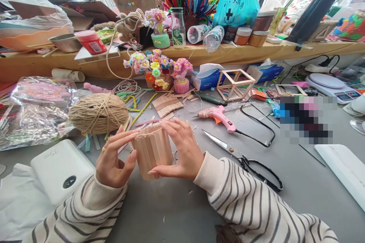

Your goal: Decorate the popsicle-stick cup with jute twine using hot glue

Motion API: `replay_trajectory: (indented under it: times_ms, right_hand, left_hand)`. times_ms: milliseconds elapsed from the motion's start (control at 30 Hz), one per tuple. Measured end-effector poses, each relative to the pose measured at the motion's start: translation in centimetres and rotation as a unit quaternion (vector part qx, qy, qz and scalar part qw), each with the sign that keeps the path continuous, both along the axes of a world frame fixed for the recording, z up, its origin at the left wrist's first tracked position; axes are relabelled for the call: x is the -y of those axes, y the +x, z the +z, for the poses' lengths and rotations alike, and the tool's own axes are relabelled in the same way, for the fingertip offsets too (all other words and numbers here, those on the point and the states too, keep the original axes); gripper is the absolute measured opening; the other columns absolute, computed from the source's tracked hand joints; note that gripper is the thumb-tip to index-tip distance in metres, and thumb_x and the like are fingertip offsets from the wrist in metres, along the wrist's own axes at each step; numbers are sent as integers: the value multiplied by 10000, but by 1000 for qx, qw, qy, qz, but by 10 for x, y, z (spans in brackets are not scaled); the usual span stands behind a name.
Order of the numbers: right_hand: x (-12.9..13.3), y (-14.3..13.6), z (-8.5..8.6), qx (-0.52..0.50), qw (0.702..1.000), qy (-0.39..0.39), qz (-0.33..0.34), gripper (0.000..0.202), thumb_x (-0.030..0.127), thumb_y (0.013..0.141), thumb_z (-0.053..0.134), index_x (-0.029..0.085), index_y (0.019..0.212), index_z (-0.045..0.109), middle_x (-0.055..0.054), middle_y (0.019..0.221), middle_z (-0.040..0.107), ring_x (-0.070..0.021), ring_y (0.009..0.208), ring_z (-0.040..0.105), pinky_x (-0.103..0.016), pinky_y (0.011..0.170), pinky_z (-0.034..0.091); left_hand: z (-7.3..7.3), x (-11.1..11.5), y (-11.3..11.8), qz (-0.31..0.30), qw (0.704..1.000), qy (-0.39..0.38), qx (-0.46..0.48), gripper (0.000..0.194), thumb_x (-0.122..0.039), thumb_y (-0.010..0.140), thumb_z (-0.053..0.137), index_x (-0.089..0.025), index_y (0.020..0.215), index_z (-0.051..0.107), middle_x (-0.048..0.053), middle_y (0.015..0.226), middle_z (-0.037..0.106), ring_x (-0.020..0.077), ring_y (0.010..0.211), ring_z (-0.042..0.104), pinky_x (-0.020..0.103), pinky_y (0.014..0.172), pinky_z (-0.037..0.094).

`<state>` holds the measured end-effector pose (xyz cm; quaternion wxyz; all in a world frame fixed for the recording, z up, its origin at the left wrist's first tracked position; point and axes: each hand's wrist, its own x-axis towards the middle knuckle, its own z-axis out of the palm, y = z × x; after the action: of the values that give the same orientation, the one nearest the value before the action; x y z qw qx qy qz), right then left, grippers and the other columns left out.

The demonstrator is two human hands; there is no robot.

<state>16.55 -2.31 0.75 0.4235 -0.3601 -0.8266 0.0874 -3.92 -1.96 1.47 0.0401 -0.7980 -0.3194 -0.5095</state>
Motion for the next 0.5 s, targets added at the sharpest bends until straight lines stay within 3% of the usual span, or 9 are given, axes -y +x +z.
replay_trajectory:
  times_ms: [500]
  right_hand:
    - [-1,-1,-1,-28,1000,4,5,877,595,666,647,198,1374,317,-128,1321,506,-286,1282,389,-502,1071,301]
  left_hand:
    - [1,0,0,15,1000,4,-11,428,-107,762,556,-135,1187,529,122,1048,650,222,975,633,505,1027,422]
